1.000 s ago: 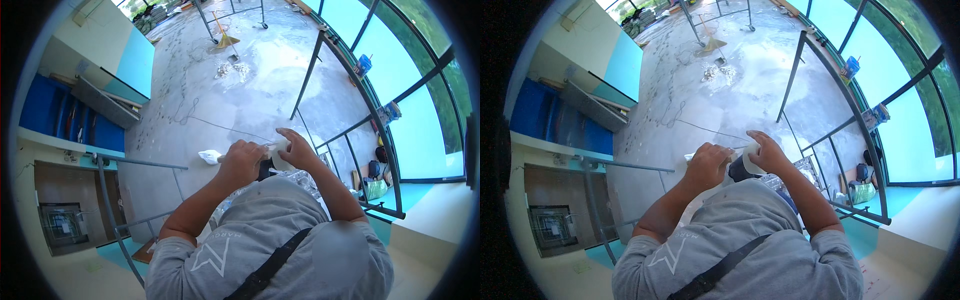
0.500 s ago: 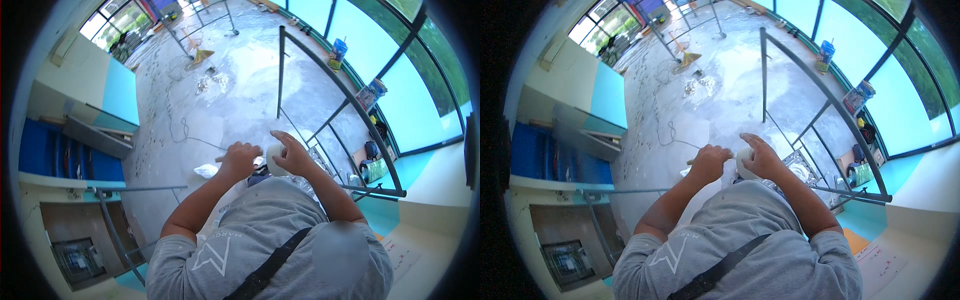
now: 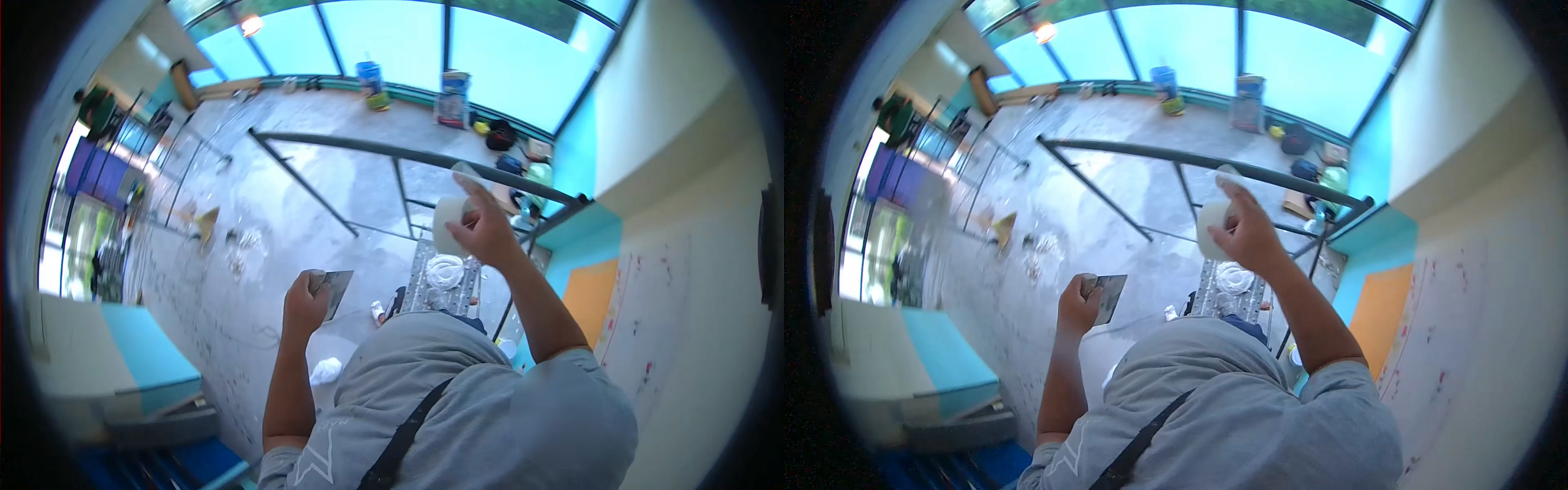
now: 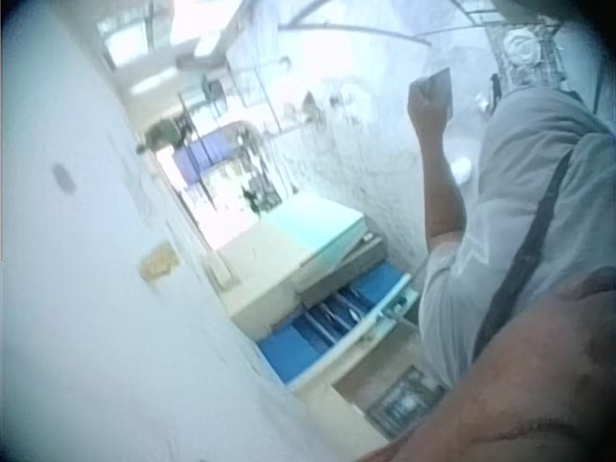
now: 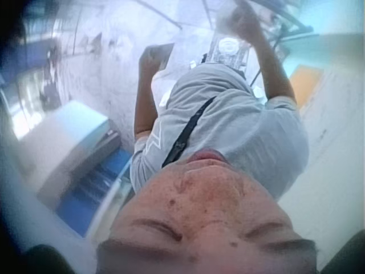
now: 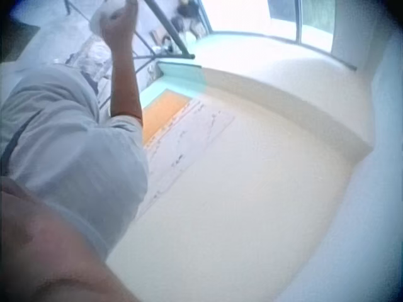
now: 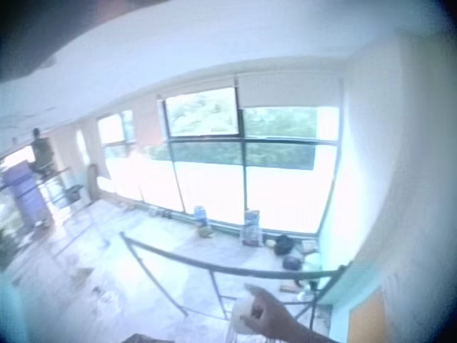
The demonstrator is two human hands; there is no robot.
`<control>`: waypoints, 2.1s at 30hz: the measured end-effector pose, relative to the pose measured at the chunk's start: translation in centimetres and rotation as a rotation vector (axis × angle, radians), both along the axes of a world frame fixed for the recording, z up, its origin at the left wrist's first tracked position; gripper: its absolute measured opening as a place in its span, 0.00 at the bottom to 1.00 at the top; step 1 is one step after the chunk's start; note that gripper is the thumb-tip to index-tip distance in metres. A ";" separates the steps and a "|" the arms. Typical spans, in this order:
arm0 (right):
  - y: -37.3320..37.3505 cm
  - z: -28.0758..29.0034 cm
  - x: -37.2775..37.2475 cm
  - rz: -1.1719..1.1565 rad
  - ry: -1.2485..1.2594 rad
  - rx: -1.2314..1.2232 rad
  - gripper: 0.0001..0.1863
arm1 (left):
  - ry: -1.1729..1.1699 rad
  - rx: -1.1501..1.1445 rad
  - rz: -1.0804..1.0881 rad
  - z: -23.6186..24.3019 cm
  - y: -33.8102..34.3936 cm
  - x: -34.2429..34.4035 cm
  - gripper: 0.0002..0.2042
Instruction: The person cuts pieces of mesh tape using a putty knife, presses the tape along cracks on the ceiling by hand, and scrapes the ceiling with the putty knife.
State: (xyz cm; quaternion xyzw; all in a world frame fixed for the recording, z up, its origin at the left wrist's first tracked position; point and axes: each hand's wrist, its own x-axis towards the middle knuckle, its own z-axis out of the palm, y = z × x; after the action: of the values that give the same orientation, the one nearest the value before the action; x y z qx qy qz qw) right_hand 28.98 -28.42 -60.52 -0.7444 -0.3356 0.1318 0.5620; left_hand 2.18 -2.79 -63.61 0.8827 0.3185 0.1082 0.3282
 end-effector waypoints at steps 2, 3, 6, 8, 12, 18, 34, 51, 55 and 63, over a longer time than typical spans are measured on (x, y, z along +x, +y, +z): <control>-3.9 2.6 2.1 -0.187 0.039 -0.115 0.38 | -0.030 -0.070 -0.033 -1.1 -0.6 3.3 0.13; -6.1 1.7 3.7 -0.279 -0.116 -0.074 0.39 | -0.053 -0.138 -0.020 -1.9 -0.7 5.1 0.13; -12.6 2.4 6.4 -0.505 -0.191 0.000 0.40 | -0.118 -0.636 -0.026 -6.3 0.0 11.9 0.15; -16.2 3.4 7.5 -0.664 -0.266 0.043 0.39 | -0.124 -0.767 -0.094 -5.8 -2.2 17.4 0.17; -22.7 3.9 8.5 -0.916 -0.325 -0.055 0.38 | -0.054 -0.939 -0.388 -6.9 -7.6 28.6 0.22; -27.5 2.4 8.3 -1.161 -0.261 -0.163 0.40 | -0.004 -1.215 -0.422 -11.1 -19.3 42.5 0.19; -26.7 -11.8 26.6 -0.813 -0.592 -0.659 0.37 | 0.069 -0.784 -0.458 -19.9 -36.0 54.2 0.27; -25.1 -12.5 28.8 -0.749 -0.210 -0.879 0.47 | 0.106 -0.355 -0.706 -18.3 -35.5 54.8 0.25; -23.8 -10.7 28.8 -0.819 -0.206 -0.864 0.48 | 0.070 -0.479 -0.651 -20.9 -34.7 55.3 0.24; -28.6 -3.8 33.2 -1.141 -0.505 -0.872 0.46 | -0.177 -0.325 -0.590 -21.7 -32.0 53.1 0.30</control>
State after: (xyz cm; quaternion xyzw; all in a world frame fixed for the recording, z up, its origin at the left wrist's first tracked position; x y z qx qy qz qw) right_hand 62.23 -56.98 -64.28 -0.9647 0.0655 -0.2329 0.1040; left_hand 55.31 -34.77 -85.32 0.8602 0.0329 0.0326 0.5079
